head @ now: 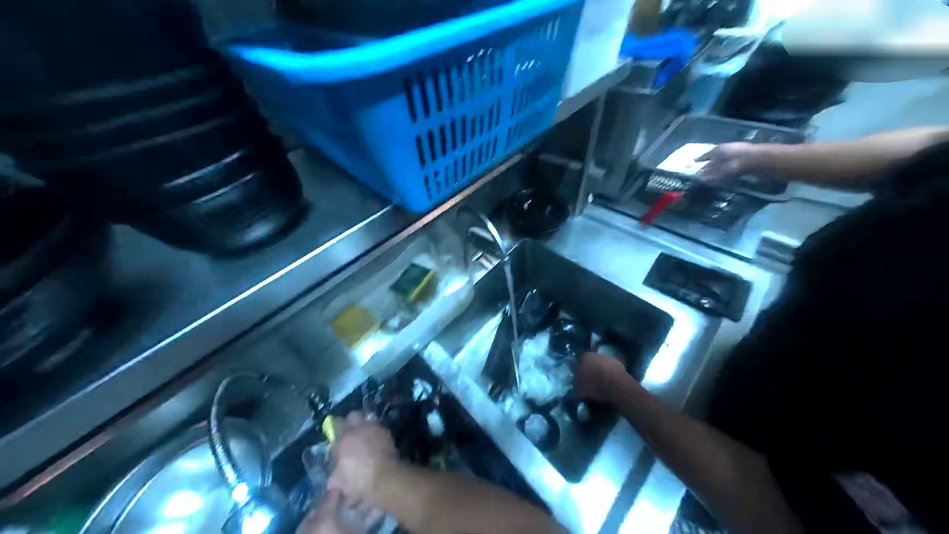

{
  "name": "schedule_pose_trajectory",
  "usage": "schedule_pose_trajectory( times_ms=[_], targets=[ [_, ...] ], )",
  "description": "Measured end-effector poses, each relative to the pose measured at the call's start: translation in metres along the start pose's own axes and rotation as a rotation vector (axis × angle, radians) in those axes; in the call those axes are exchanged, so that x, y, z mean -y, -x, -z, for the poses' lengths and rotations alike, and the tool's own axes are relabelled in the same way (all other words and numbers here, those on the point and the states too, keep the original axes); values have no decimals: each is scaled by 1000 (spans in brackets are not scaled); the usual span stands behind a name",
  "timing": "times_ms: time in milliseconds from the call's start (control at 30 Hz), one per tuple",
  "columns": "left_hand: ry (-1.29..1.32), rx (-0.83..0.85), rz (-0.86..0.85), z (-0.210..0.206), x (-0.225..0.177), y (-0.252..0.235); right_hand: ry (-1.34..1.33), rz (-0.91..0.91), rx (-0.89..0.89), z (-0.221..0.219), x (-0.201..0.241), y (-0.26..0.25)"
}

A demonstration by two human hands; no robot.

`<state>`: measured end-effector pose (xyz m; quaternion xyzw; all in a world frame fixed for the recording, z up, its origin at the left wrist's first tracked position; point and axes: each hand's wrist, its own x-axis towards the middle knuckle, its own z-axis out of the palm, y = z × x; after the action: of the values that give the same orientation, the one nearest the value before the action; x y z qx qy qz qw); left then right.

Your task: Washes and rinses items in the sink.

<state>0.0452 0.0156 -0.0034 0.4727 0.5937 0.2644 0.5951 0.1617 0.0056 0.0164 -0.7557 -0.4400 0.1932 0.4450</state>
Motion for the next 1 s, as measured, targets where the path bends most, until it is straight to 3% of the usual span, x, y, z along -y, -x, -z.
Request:
schedule_pose_trajectory(
  times_ms=[33,133,200,300,400,467,567,633,700,767,867,933,1000],
  targets=[
    [-48,-50,-53,1,4,-6,-74,-144,171,-32,-21,-11],
    [-161,-216,-181,-4,21,-31,-409,-402,528,-32,-47,-9],
    [-224,-202,-200,-16,30,-49,-391,-422,508,-4,-59,14],
    [-282,-86,-62,-40,39,-69,-192,-515,258,46,-102,35],
    [-303,-3,38,-40,59,-91,-20,-649,-65,107,-165,16],
    [-470,71,25,-37,77,-90,71,-756,-139,128,-219,-1],
    [-742,227,11,-53,100,-66,270,-902,90,113,-295,-15],
    [-821,319,52,-75,113,-49,353,-866,293,95,-325,-18],
    [-869,338,151,-95,125,-36,391,-847,282,87,-311,-20],
    [-1000,298,251,-120,125,-34,319,-742,14,94,-265,-40],
    [-1181,209,257,-148,124,-37,70,-235,-362,105,-188,-86],
    [-1193,215,279,-157,120,-33,104,-18,-381,110,-146,-135],
    [-1203,189,296,-165,119,-28,363,-21,-168,112,-111,-188]
  ],
)
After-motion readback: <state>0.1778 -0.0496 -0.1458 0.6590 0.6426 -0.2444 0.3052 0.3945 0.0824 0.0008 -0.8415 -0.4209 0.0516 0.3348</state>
